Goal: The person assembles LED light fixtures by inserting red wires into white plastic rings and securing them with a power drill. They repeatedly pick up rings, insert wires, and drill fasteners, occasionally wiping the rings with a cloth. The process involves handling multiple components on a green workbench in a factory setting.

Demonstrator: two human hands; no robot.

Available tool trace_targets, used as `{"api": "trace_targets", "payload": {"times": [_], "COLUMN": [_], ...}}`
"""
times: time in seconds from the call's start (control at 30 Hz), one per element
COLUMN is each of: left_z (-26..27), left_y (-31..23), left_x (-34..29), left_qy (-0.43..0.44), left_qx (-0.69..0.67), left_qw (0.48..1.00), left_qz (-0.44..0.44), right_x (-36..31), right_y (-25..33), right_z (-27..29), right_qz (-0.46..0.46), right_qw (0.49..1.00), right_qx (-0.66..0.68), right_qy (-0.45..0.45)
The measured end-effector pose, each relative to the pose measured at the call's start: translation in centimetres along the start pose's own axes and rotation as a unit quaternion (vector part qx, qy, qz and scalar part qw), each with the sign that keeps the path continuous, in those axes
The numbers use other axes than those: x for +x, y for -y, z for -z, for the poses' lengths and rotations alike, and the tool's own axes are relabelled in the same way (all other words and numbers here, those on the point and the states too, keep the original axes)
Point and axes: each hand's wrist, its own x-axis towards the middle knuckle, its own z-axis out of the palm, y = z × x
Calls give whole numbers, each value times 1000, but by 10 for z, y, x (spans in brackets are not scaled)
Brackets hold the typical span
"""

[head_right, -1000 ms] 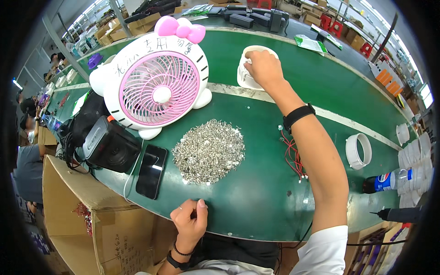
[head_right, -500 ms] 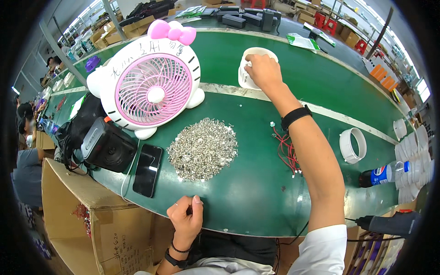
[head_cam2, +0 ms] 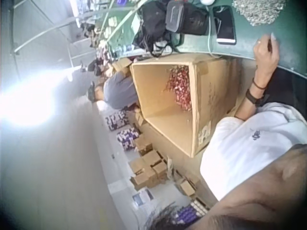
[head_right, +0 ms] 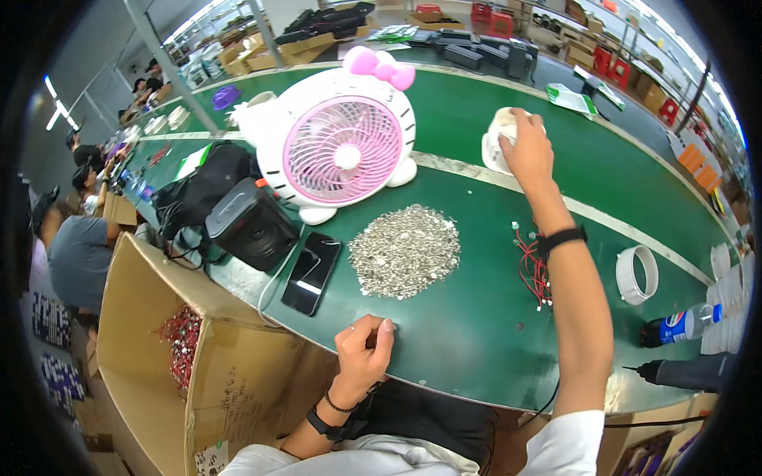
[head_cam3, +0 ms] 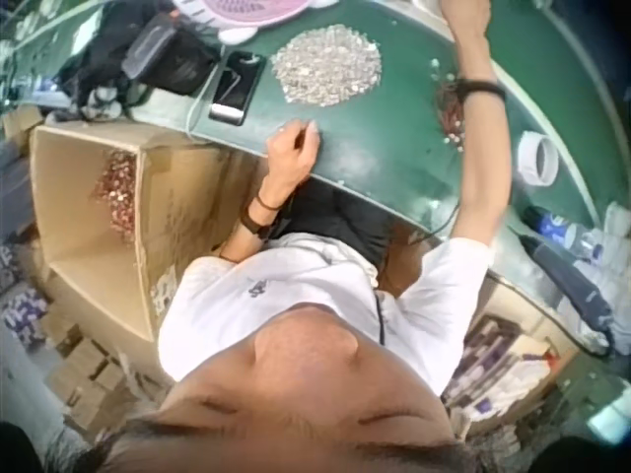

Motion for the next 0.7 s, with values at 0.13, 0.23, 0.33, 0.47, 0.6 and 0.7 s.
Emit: {"api": "trace_targets", "payload": {"times": [0.13, 0.23, 0.33, 0.47, 0.6, 0.7], "left_z": [-4, 3, -6, 7, 6, 11], "left_y": [2, -1, 2, -9, 0, 3], "left_x": [1, 2, 11, 4, -5, -2], "left_qy": [34, 26, 1, 90, 107, 72], "left_qx": [4, 43, 6, 1, 5, 49], "left_qw": [997, 994, 994, 994, 993, 992], "left_qz": [-76, -94, -112, -62, -43, -89], "right_x": [-61, -141, -217, -286, -319, -322], "right_y": [33, 102, 108, 88, 81, 76], "right_z": [34, 90, 150, 197, 221, 224], "right_qz": [-3, -64, -65, -200, -255, -188], "right_qw": [985, 959, 957, 929, 909, 948], "right_qx": [144, 255, 233, 278, 292, 207], "right_qy": [-91, 106, 159, 139, 153, 152]}}
